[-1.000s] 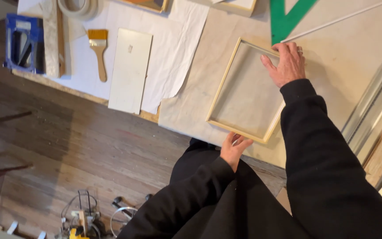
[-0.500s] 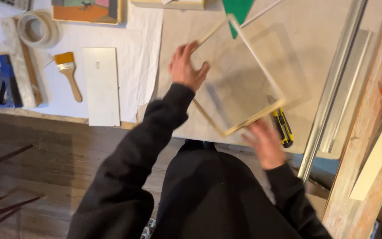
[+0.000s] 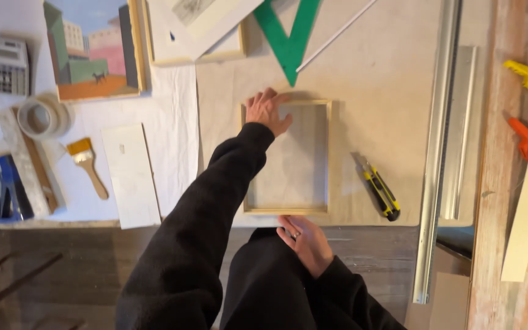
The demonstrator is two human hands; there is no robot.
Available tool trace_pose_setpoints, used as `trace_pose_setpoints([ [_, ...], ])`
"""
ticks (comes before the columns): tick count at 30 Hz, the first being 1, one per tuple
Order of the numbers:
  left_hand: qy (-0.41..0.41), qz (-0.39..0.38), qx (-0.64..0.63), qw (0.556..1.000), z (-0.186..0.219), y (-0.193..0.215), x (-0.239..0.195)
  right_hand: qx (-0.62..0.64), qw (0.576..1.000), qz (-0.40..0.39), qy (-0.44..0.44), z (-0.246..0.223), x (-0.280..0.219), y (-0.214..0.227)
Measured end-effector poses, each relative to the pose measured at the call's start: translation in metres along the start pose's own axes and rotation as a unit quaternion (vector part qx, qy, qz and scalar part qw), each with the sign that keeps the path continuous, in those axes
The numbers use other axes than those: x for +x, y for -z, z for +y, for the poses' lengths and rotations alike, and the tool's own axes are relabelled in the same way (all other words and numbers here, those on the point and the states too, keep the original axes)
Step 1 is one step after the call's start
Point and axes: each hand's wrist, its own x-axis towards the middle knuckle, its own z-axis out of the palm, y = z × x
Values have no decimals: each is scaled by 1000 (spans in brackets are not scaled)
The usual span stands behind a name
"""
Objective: Assembling a picture frame by measuring, trimming, and fitting wooden spacers inside the frame.
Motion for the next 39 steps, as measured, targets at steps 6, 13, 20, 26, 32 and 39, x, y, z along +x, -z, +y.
trace_pose_setpoints([
  [6,54,-34,15,998,18,22,17,38,999,-15,14,-3,15,14],
  [13,-1,89,59,994,44,-14,103,-85,996,15,-25,-20,-19,2],
  [20,7,86,95,992,53,-63,157,-131,984,12,116,-32,-38,80],
  [26,-16,117,15,993,73,2,128,-446,792,116,400,-84,-62,92],
  [32,-118,102,-11,988,72,76,-36,-644,295,132,693,-196,-61,87],
  [39,-88,68,-29,993,72,83,-212,-745,218,-49,629,-230,-8,105],
])
